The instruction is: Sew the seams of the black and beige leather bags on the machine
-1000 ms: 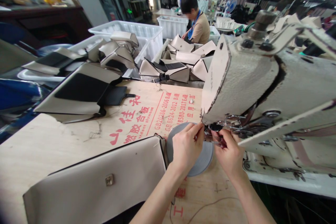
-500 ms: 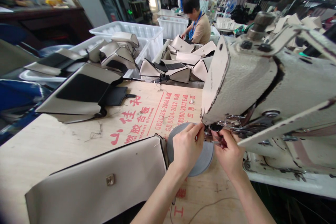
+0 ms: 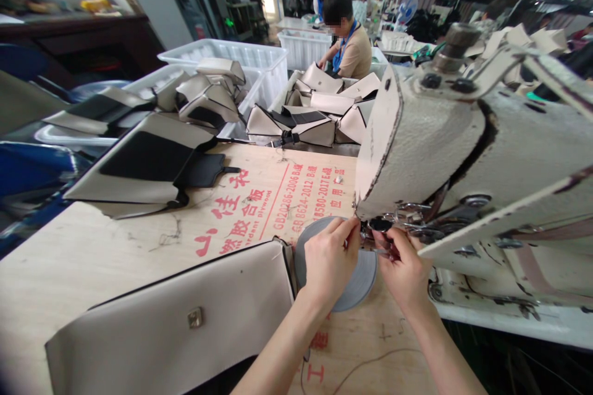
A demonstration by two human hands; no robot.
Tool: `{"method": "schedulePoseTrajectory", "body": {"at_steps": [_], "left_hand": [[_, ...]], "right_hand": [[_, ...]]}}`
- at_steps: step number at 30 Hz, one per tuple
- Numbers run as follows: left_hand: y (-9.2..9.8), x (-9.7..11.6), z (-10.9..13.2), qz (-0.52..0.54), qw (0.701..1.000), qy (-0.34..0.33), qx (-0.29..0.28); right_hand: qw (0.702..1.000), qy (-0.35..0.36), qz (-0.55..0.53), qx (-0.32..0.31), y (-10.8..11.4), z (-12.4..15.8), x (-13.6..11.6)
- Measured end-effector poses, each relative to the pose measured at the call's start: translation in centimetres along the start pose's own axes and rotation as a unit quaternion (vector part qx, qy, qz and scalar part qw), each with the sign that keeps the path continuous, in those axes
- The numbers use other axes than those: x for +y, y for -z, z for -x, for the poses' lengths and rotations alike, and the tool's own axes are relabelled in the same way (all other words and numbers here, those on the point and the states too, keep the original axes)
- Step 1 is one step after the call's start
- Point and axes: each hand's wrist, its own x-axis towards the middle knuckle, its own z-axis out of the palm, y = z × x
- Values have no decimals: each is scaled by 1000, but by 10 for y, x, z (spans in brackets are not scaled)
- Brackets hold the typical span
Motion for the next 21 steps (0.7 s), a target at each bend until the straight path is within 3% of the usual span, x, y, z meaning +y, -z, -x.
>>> {"method": "schedulePoseTrajectory", "body": {"at_steps": [21], "left_hand": [[0,0,1,-30,999,-12,9]], "right_hand": [[1000,17,0,9,0,0,-1]]}}
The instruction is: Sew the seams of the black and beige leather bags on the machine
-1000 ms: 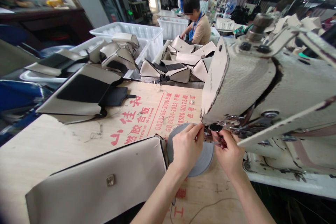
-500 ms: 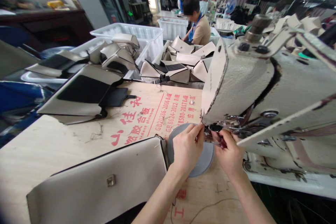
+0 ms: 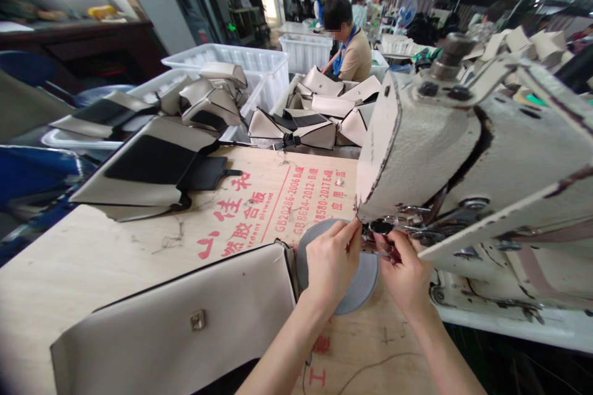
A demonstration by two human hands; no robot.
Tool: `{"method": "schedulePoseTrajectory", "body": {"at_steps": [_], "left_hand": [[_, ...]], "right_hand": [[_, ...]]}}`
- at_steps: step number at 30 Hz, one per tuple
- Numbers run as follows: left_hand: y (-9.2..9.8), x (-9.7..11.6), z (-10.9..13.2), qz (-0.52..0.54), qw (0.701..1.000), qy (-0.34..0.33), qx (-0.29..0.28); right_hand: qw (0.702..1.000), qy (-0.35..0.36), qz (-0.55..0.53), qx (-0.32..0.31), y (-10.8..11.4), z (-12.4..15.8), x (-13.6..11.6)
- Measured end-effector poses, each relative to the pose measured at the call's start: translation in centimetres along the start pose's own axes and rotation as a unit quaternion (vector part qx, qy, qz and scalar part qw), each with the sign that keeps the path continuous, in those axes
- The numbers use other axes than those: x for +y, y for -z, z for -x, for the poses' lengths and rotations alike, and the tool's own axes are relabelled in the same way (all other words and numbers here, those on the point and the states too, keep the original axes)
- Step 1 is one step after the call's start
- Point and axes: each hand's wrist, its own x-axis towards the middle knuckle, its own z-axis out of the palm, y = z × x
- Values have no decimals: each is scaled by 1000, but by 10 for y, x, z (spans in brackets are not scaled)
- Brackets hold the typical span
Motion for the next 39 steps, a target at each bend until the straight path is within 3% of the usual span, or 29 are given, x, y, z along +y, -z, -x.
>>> {"method": "schedulePoseTrajectory", "body": {"at_steps": [16,26,29,32,35,39], "left_hand": [[2,-3,-1,45,999,15,-5],[1,-2,-3,68,997,28,-8],[0,-3,-3,81,996,36,-11],[1,-3,-2,93,995,36,-13],[2,-2,-1,92,995,29,-11],[2,0,-1,103,994,32,-3]], "right_hand": [[1000,4,-4,16,0,-3,-2],[998,28,53,18,-5,-10,-6],[999,-5,52,11,-3,-13,-12],[994,-100,-34,-30,7,-11,-17],[948,-235,-177,-121,17,-2,-19],[834,-401,-321,-202,19,10,-21]]}}
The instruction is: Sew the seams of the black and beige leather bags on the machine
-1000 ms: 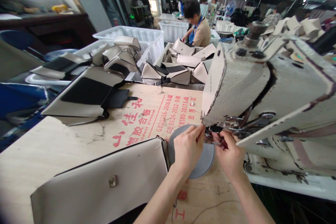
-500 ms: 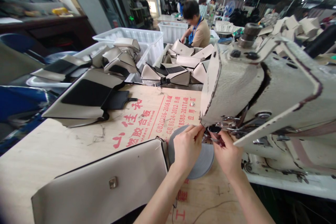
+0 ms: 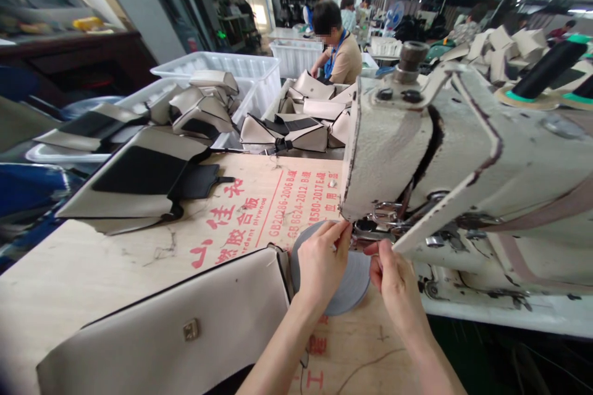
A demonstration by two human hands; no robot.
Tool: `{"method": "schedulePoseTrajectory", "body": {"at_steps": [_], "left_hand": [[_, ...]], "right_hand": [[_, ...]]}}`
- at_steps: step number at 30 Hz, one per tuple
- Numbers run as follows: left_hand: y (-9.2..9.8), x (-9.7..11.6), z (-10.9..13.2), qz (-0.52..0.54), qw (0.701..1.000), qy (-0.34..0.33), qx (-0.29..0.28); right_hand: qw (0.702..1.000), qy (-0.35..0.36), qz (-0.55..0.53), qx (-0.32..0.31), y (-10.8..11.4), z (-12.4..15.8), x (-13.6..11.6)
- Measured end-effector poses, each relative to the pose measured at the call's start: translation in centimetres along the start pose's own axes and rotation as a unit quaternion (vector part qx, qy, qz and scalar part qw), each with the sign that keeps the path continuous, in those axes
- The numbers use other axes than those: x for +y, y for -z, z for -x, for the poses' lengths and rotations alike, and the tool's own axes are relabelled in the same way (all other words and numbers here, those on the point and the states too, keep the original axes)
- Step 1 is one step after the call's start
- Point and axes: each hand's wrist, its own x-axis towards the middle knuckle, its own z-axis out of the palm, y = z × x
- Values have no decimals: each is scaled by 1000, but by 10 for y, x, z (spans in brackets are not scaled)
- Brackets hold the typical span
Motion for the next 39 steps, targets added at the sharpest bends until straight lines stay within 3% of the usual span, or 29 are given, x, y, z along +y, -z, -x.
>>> {"method": "schedulePoseTrajectory", "body": {"at_steps": [4,9,14,18,26,34,39], "left_hand": [[-1,1,-2,13,1000,8,12],[0,4,-4,28,999,20,10],[3,4,-3,77,996,29,20],[5,3,2,142,989,42,-5],[9,4,11,262,959,95,-51],[13,5,12,392,901,158,-95],[13,4,13,438,872,186,-116]], "right_hand": [[982,-105,-154,-41,-9,3,-3],[955,-131,-259,-59,-14,6,-8],[964,-122,-236,-23,-12,3,-5],[979,-79,-185,14,-9,-1,-8],[994,-9,-105,-15,-9,-4,-20],[982,-31,-167,-87,-6,-6,-21],[986,-15,-147,-81,-7,-4,-19]]}}
